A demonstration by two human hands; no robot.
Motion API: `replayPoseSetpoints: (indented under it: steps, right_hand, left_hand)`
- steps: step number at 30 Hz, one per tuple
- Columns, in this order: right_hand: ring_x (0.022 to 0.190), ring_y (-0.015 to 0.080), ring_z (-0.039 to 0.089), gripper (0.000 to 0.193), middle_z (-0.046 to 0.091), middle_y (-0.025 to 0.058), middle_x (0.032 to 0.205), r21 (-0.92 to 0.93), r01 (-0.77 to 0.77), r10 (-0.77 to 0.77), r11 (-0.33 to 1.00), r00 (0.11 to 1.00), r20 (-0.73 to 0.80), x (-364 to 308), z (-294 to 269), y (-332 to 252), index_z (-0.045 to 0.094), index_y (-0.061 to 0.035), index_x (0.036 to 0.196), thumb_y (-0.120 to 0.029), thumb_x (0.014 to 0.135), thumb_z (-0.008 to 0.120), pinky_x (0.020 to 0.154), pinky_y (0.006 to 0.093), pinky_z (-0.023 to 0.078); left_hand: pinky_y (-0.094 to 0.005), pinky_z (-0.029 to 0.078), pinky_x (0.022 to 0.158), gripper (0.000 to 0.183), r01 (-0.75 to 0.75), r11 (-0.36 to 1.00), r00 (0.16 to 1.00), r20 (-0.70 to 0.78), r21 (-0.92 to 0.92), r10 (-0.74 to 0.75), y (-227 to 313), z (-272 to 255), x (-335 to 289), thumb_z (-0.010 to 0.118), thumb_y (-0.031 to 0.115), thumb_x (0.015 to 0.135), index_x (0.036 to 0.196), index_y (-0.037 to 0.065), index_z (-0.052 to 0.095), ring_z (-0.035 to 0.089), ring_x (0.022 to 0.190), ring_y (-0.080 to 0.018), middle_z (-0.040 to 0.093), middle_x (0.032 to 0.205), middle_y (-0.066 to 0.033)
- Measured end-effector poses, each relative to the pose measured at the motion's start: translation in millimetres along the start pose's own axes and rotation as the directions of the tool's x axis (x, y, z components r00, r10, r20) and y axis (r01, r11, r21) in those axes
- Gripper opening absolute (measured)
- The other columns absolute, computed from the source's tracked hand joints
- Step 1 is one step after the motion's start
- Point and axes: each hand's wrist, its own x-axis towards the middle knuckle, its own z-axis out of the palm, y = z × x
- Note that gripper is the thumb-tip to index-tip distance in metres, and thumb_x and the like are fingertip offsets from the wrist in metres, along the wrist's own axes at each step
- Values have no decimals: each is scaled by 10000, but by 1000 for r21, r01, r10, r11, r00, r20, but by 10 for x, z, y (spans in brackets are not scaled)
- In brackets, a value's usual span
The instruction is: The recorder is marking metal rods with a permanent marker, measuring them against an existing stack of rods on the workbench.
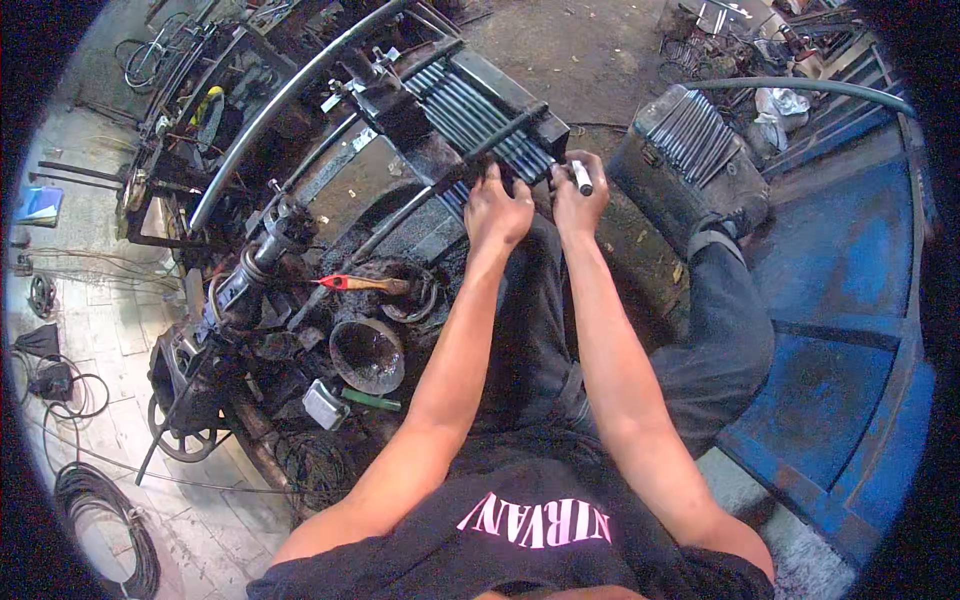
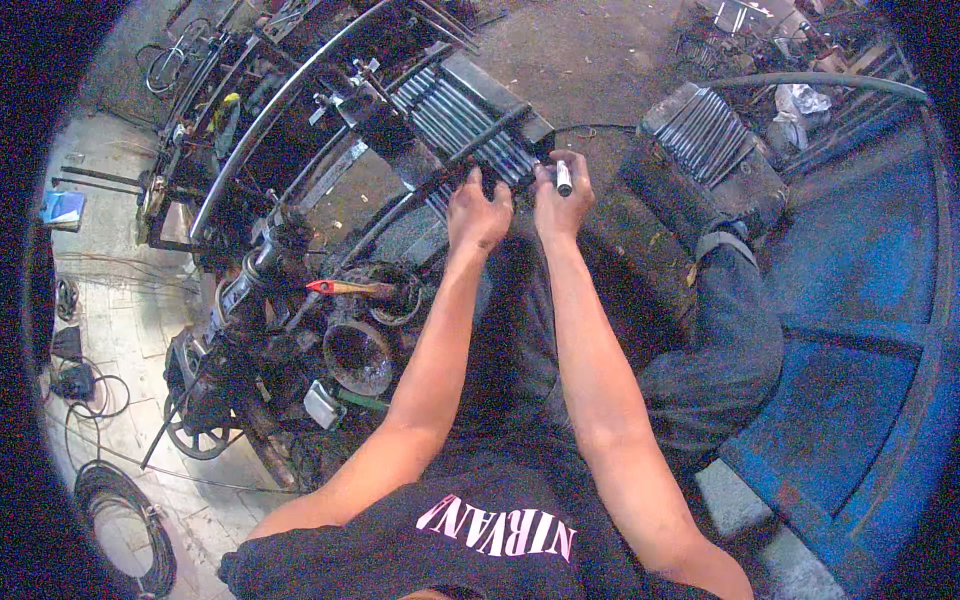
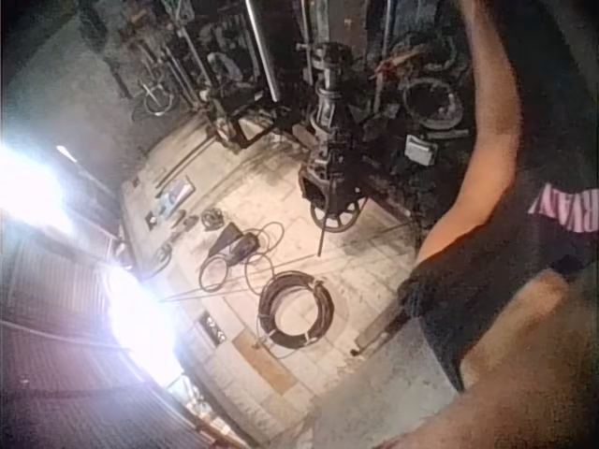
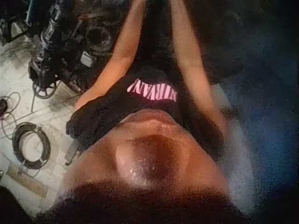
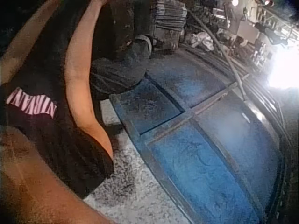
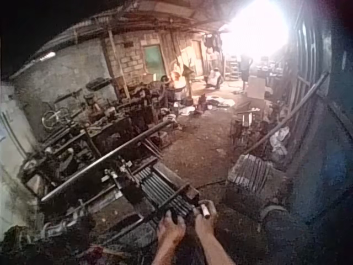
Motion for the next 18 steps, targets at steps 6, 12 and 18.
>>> replayPoseSetpoints:
  steps: [6, 12, 18]
  right_hand:
    - [778, 126, 595, 112, 622, 43, 925, 171, 17, -18, 985, 1000, 0, -78, -192, -22, 615, -56, 988, -15, 884, 603, 649, 287, 507]
    - [656, 85, 576, 128, 627, 36, 810, 273, -168, 119, 947, 975, 188, -654, -871, -126, 598, -58, 1047, -55, 918, 599, 558, 227, 453]
    - [667, 110, 608, 155, 641, 62, 823, 208, -299, 243, 931, 935, 258, -1047, -1328, 55, 592, -29, 1069, -25, 916, 571, 588, 249, 492]
  left_hand:
    - [-438, 411, 1051, 625, -7, 999, 1000, 20, 38, 6, 37, -147, -91, 559, 344, 886, 1346, -72, 486, 556, 1189, -429, 570, 1249, -326]
    - [-430, 467, 978, 475, -123, 992, 985, 119, -30, 126, -25, -736, -773, 559, 276, 906, 1291, -2, 567, 607, 1113, -398, 629, 1183, -259]
    - [-459, 526, 809, 307, -84, 993, 988, 139, 78, 73, -532, -910, -1263, 608, 263, 890, 1092, 42, 674, 679, 866, -402, 695, 907, -241]
